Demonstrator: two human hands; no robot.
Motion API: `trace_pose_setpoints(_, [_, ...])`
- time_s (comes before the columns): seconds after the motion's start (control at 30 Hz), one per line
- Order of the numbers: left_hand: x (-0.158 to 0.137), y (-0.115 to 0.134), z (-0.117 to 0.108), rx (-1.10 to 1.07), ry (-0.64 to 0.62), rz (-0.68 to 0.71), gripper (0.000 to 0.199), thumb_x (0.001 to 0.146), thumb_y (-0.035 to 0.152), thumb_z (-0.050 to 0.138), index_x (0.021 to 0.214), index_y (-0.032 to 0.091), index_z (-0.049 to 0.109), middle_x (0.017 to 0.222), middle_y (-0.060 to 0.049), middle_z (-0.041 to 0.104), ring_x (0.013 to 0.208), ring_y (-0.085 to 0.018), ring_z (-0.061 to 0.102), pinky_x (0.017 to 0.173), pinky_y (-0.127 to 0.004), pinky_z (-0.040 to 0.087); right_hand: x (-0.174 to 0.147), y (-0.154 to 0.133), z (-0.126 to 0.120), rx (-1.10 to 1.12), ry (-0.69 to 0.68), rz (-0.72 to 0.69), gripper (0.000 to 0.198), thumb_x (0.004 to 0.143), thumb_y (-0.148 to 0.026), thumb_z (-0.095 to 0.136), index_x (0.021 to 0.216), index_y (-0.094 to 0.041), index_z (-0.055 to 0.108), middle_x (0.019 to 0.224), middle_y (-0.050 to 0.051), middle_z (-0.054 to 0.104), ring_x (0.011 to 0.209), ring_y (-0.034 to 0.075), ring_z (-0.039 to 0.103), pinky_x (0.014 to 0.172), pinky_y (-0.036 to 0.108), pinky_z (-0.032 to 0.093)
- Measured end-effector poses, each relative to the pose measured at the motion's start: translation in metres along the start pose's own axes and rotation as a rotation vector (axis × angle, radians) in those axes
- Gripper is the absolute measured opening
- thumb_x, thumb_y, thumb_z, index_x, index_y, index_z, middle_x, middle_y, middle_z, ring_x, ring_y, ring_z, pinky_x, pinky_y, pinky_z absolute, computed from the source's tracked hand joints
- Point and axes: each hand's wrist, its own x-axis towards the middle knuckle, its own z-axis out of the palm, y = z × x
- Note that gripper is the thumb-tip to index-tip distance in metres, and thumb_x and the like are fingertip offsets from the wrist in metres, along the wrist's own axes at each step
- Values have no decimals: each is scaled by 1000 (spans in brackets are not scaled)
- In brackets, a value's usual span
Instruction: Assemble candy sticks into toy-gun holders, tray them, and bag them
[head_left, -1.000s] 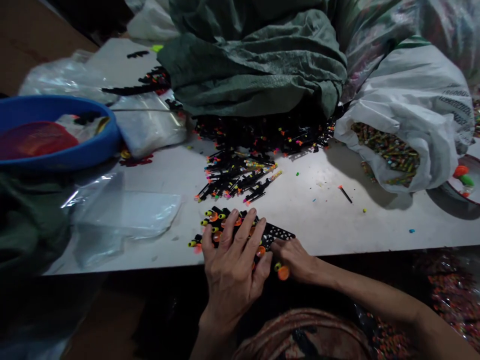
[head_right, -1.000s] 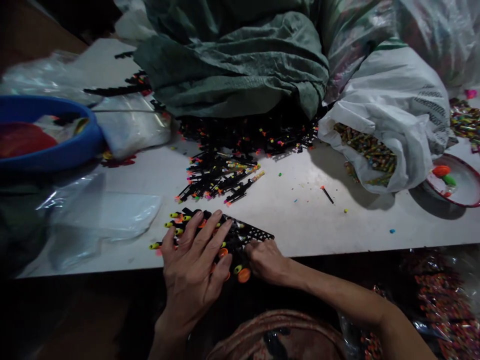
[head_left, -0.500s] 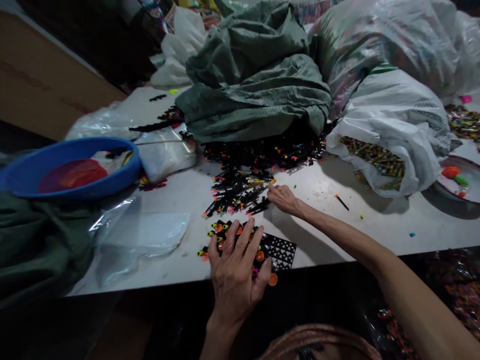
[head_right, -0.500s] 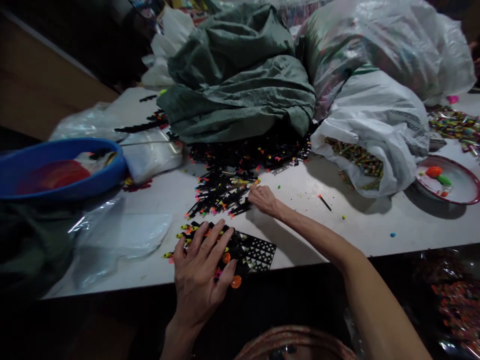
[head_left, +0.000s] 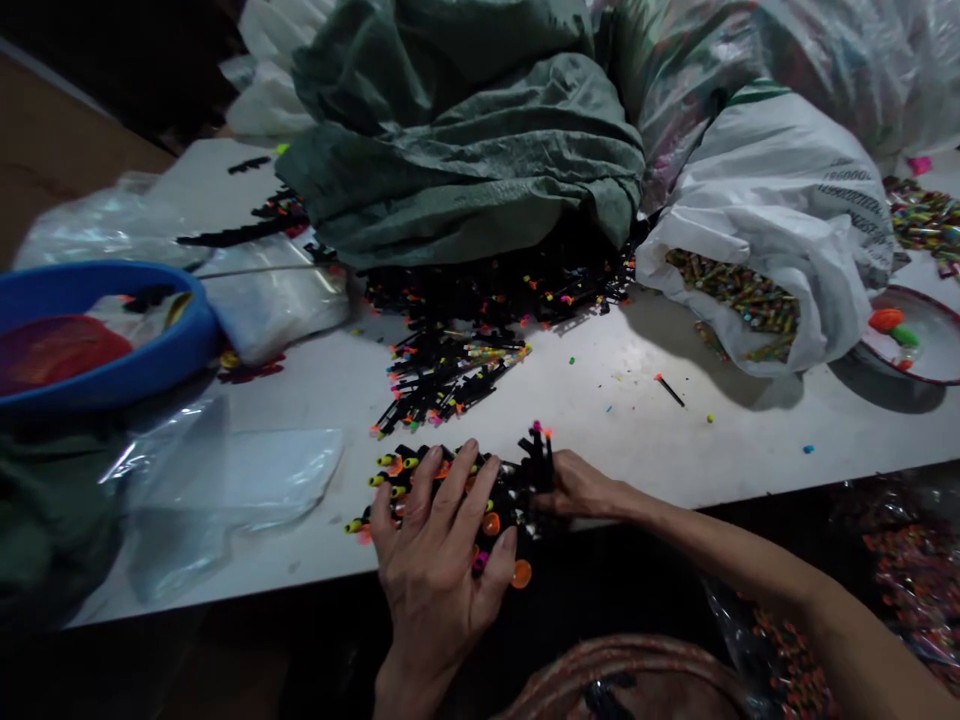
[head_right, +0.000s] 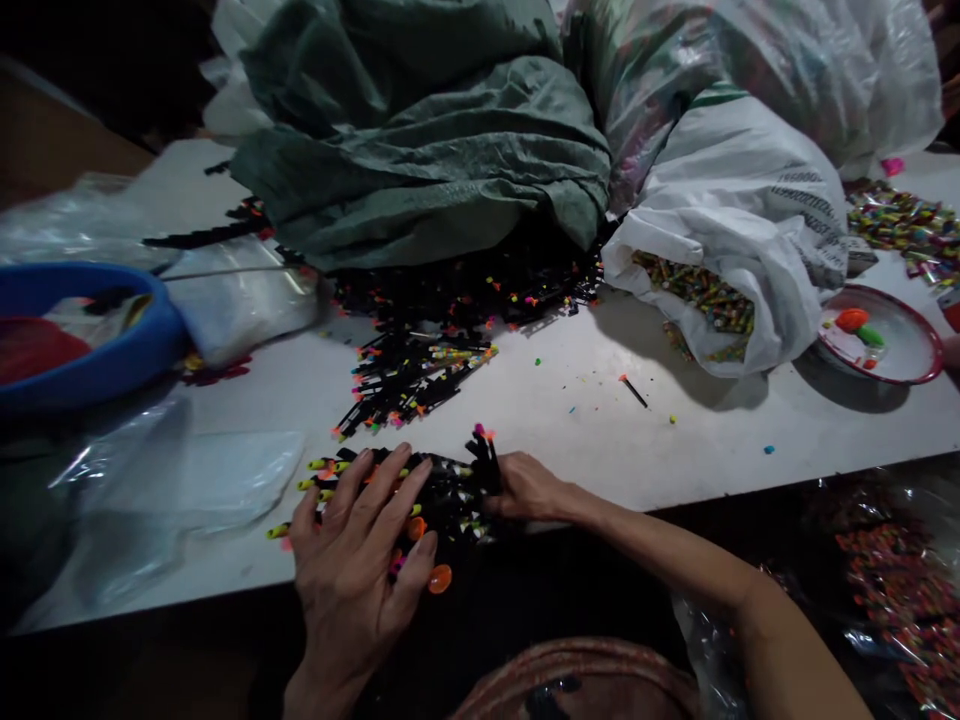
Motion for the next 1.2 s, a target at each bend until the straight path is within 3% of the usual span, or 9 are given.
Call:
trace_pose_setpoints(0.13, [-1,0,-1,-2,-8,2,55,82,34,51,136,24,42,140,-8,46,133,-33,34,110,-57,15,-6,-4,2,-120,33,-96,20,71,-11,57,90,-14,58,87,4,59,69,12,47,62,21,37])
trace_pose_setpoints(0.3, [0,2,-2,-22,6,-4,54,83,34,52,135,24,44,138,-8,47,132,-33,35,110,-58,15,1,3,-6,-117,19,-47,6,78,-17,54,82,-15,57,72,-1,57,61,10,46,57,20,36])
trace_pose_setpoints(0.4, [1,3,-2,-34,11,-25,53,82,34,53,134,25,46,137,-8,49,132,-33,35,110,-58,15,-1,-3,-1,-254,-18,-89,13,76,-18,55,88,-14,57,82,4,61,65,13,50,61,23,38])
trace_pose_setpoints(0.53, [0,3,-4,-9,-17,-16,53,82,35,54,134,25,46,138,-8,48,133,-32,34,110,-58,15,-3,-19,2,-449,-116,-82,29,81,-23,52,107,-12,55,104,14,61,74,18,57,64,28,41])
trace_pose_setpoints(0.7, [2,7,-13,78,-44,18,55,85,42,51,136,23,43,141,-10,44,135,-35,30,108,-62,6,56,-19,-45,-519,-419,-3,23,76,-14,58,98,-17,64,92,6,67,79,17,60,64,24,41])
trace_pose_setpoints(0.8, [7,15,-15,52,-47,66,51,84,45,52,131,25,48,138,-9,48,133,-33,33,109,-60,7,106,-12,-73,-748,-21,136,30,84,-6,44,107,-13,61,108,14,62,91,20,60,73,29,43])
trace_pose_setpoints(0.87, [10,19,-13,5,-43,77,39,86,39,52,122,25,56,133,-7,54,131,-30,38,110,-57,13,128,-7,-81,-866,111,145,32,86,-3,37,108,-10,60,116,19,57,95,23,58,76,32,43])
trace_pose_setpoints(1.07, [10,18,-5,-66,17,33,13,84,22,50,85,20,62,125,-6,60,127,-30,43,108,-58,21,109,11,-84,-841,126,42,29,81,-3,42,105,-9,58,110,18,58,90,23,58,73,33,43])
trace_pose_setpoints(1.2, [9,15,-4,-70,6,51,11,82,21,51,87,20,61,127,-6,59,128,-32,42,107,-59,22,66,13,-67,-305,105,176,23,75,-19,56,96,-12,56,84,6,61,69,15,54,57,23,39])
